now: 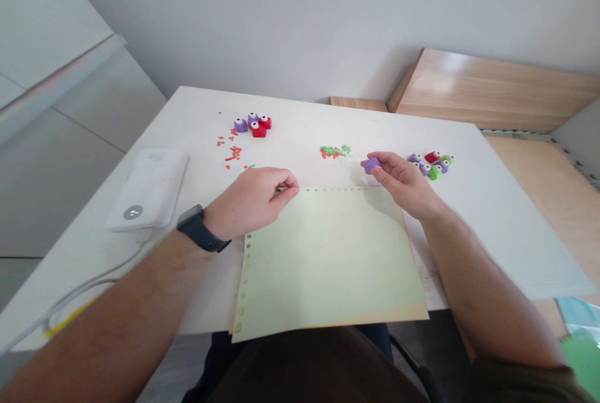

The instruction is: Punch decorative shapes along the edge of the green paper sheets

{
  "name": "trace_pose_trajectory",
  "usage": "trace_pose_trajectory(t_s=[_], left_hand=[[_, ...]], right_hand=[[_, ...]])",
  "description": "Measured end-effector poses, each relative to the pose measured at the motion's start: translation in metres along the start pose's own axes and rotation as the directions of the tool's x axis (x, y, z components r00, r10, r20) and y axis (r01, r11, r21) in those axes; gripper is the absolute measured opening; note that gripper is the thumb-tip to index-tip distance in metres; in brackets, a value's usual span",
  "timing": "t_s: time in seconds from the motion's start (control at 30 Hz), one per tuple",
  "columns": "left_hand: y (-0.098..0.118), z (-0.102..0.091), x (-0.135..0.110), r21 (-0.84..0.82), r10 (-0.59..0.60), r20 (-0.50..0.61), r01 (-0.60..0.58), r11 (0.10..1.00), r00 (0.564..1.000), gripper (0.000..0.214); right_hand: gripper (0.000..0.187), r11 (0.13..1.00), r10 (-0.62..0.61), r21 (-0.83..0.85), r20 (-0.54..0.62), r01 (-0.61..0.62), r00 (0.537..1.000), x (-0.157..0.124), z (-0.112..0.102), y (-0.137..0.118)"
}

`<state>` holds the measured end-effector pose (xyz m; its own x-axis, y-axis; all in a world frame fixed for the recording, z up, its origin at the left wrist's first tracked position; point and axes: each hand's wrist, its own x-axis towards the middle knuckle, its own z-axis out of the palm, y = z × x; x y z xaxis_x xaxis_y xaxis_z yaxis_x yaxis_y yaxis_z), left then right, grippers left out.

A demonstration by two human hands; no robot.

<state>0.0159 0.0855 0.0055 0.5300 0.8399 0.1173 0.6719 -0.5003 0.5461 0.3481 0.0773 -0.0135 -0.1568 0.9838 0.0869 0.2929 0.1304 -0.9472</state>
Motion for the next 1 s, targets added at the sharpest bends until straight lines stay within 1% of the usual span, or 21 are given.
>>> trace_pose_trajectory(t_s=[0.13,0.4,0.5,0.57,0.63,0.67,0.77,0.83,0.9,0.97,1.0], left_hand=[[0.000,0.000,0.000,-0.006,0.007,-0.003,-0.007,1.000,1.000,0.021],[0.000,0.000,0.000,0.005,0.029,-0.006,-0.029,1.000,1.000,0.021],[-0.001,0.000,0.000,0.007,0.037,-0.005,-0.037,0.999,0.999,0.022],[-0.001,0.000,0.000,0.012,0.042,-0.005,-0.042,0.999,0.999,0.023],[-0.001,0.000,0.000,0.019,0.047,-0.008,-0.046,0.999,0.999,0.024],[-0.001,0.000,-0.001,0.021,0.047,-0.008,-0.047,0.999,0.999,0.025],[-0.001,0.000,-0.001,0.024,0.047,-0.007,-0.047,0.999,0.999,0.024],[0.000,0.000,-0.001,0.023,0.050,-0.006,-0.050,0.998,0.999,0.024],[0.000,0.000,-0.001,0.024,0.053,-0.002,-0.053,0.998,0.999,0.024],[0.000,0.000,-0.001,0.023,0.051,0.002,-0.051,0.998,0.999,0.024],[0.000,0.000,-0.001,0.023,0.050,0.001,-0.050,0.998,0.999,0.024]], right_hand=[[0.045,0.999,-0.005,-0.038,0.003,0.005,1.000,0.001,0.003,-0.001],[0.044,0.991,-0.016,-0.135,0.004,0.016,1.000,0.001,0.002,-0.004],[0.046,0.981,-0.023,-0.193,-0.022,0.018,0.999,0.003,0.004,0.000],[0.047,0.959,-0.066,-0.281,-0.073,0.043,0.995,0.005,0.006,0.002],[0.047,0.917,-0.130,-0.392,-0.113,0.076,0.985,0.007,0.008,0.005],[0.046,0.890,-0.151,-0.447,-0.106,0.089,0.983,0.008,0.008,0.005],[0.039,0.810,-0.171,-0.572,-0.026,0.126,0.985,0.009,0.008,0.005],[0.038,0.773,-0.178,-0.620,-0.003,0.138,0.984,0.008,0.007,0.004],[0.039,0.755,-0.171,-0.642,0.005,0.134,0.985,0.008,0.007,0.004],[0.039,0.744,-0.166,-0.657,-0.010,0.119,0.986,0.009,0.006,0.003],[0.039,0.741,-0.176,-0.662,-0.035,0.109,0.984,0.009,0.005,0.004]])
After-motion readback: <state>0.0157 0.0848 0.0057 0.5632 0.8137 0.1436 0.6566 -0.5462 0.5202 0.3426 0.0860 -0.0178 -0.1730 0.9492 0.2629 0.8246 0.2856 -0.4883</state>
